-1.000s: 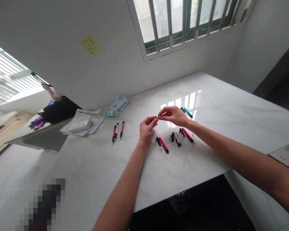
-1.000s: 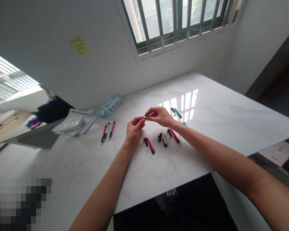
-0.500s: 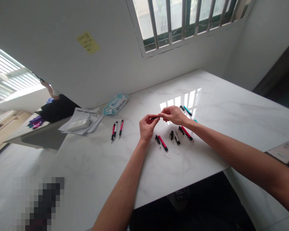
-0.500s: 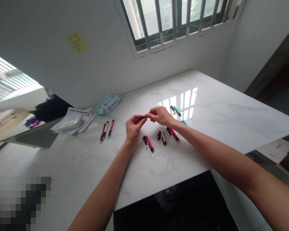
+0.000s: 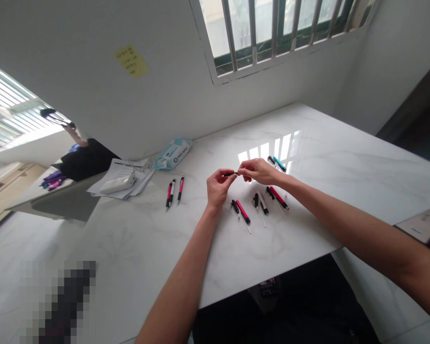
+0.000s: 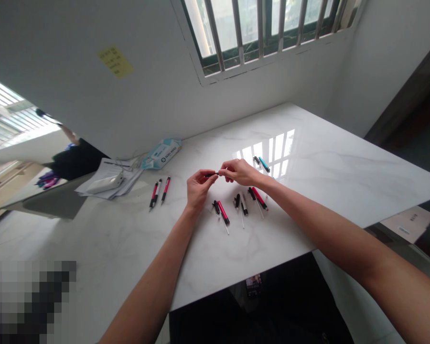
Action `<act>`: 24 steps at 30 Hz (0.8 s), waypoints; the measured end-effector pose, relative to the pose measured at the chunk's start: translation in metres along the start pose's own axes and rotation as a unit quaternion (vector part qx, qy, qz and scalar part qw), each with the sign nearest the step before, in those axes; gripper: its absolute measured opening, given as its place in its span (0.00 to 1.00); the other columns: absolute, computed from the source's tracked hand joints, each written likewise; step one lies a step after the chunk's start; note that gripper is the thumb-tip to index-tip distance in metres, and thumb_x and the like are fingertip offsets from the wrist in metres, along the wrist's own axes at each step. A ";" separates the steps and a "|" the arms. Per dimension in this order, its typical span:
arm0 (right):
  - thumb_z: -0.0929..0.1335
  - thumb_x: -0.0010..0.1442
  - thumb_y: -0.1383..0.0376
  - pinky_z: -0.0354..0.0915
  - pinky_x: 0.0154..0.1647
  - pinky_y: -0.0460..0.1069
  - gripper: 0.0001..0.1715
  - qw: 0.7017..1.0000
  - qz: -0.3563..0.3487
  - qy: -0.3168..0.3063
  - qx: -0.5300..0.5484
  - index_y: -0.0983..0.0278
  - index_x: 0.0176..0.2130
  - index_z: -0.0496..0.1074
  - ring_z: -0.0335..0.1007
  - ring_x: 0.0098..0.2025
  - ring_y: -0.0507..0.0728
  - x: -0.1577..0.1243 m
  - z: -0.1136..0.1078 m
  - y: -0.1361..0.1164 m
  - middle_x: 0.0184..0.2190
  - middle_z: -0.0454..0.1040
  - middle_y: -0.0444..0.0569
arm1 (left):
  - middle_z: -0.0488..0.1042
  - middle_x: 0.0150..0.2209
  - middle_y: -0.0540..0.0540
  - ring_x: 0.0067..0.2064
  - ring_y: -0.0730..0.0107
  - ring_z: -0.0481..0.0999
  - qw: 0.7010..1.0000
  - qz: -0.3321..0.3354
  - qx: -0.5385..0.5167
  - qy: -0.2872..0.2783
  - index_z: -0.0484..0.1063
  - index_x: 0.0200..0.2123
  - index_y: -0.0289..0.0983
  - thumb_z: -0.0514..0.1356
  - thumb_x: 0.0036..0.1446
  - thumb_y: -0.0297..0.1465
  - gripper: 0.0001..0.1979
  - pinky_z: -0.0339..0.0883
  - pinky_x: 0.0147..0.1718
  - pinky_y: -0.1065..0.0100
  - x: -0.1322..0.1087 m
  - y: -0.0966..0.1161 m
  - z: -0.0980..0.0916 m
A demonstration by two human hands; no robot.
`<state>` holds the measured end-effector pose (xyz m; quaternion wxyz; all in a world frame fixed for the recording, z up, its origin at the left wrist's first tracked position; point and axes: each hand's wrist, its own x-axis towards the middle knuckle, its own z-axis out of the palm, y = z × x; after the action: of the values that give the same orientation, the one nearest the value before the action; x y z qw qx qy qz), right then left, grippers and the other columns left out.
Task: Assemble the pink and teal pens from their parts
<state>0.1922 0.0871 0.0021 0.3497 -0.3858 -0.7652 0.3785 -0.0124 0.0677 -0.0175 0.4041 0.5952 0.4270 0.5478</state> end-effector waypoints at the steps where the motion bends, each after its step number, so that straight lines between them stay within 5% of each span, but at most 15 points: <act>1: 0.67 0.68 0.50 0.64 0.33 0.47 0.21 1.000 -0.001 0.003 -0.007 0.62 0.35 0.78 0.72 0.27 0.52 0.000 0.000 -0.001 0.26 0.79 0.45 | 0.82 0.36 0.45 0.35 0.67 0.80 1.000 0.000 -0.001 0.000 0.82 0.37 0.37 0.76 0.49 0.40 0.16 0.75 0.39 0.64 0.000 0.000 0.000; 10: 0.72 0.63 0.53 0.70 0.39 0.50 0.13 0.993 -0.058 0.099 -0.013 0.59 0.41 0.82 0.76 0.34 0.55 0.001 0.005 0.002 0.34 0.83 0.46 | 0.81 0.32 0.46 0.32 0.70 0.77 0.999 -0.036 -0.019 0.016 0.82 0.36 0.37 0.74 0.52 0.44 0.17 0.72 0.36 0.66 0.000 0.004 0.001; 24: 0.73 0.62 0.56 0.74 0.42 0.52 0.12 0.997 -0.042 0.064 0.001 0.60 0.41 0.82 0.78 0.35 0.56 0.000 0.002 0.003 0.32 0.82 0.47 | 0.81 0.35 0.46 0.32 0.72 0.76 1.000 -0.018 -0.013 0.020 0.82 0.37 0.37 0.75 0.50 0.43 0.17 0.73 0.37 0.66 0.002 -0.003 -0.002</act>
<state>0.1917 0.0876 -0.0018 0.4139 -0.3763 -0.7566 0.3386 -0.0148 0.0709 -0.0194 0.4131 0.5713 0.4385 0.5574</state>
